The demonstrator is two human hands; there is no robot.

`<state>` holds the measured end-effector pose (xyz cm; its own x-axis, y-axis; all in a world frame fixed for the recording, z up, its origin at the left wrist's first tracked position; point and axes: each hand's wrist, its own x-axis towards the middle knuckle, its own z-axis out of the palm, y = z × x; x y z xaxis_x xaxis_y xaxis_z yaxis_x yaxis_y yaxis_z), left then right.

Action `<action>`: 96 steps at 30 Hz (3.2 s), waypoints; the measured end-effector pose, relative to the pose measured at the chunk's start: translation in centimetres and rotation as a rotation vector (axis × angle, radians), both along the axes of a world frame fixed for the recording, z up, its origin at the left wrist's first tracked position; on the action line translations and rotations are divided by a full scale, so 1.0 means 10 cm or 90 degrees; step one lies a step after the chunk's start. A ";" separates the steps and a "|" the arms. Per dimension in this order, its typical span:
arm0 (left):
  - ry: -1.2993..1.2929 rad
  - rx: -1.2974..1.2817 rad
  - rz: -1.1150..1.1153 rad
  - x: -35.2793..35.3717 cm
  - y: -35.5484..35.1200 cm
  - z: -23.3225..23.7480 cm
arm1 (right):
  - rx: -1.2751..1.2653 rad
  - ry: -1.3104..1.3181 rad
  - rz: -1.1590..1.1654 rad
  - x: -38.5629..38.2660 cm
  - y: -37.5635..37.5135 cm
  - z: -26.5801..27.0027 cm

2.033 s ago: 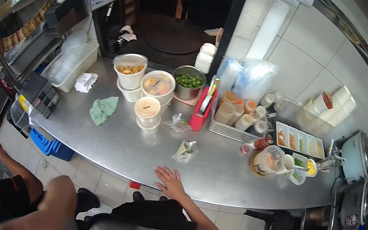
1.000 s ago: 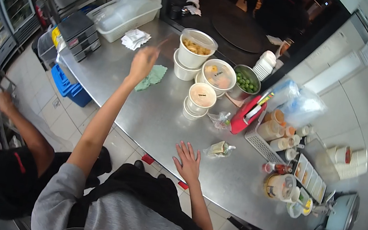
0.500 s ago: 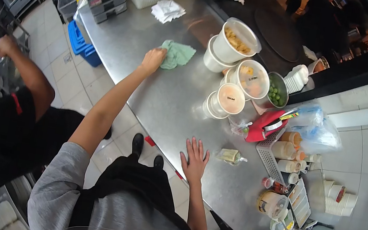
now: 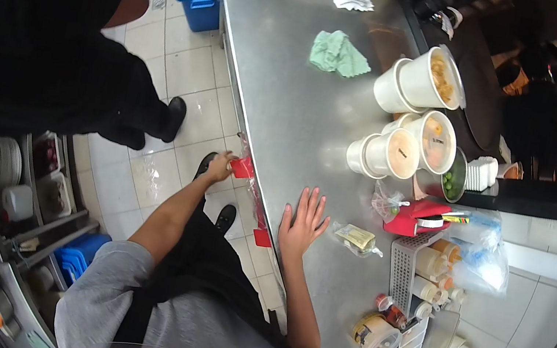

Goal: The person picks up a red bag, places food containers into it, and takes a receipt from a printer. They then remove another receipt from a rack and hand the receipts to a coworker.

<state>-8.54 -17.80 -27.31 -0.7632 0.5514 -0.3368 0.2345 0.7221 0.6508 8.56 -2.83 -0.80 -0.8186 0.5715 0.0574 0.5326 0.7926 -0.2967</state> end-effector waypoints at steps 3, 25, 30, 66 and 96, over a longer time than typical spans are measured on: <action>-0.091 0.037 0.102 0.28 0.14 -0.05 | 0.007 0.004 0.022 0.03 0.02 -0.04; -0.030 0.049 0.026 0.00 -0.04 0.52 | -0.402 -0.046 0.046 -0.47 -0.81 -1.86; -0.103 0.281 -0.242 -0.11 0.07 0.15 | -0.272 0.077 -0.077 -0.70 -0.69 -1.93; -0.019 -0.059 -0.527 0.23 1.03 0.11 | -0.604 -0.020 0.089 -0.14 -0.50 -0.13; 0.110 0.350 -0.124 0.84 -0.65 4.39 | -0.374 0.573 0.490 -0.36 -0.23 2.09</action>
<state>-0.17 -24.29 16.63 -0.6494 0.7442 0.1565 0.4634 0.2241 0.8573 4.92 -5.14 20.08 -0.7498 0.1073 0.6530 -0.5552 0.4349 -0.7090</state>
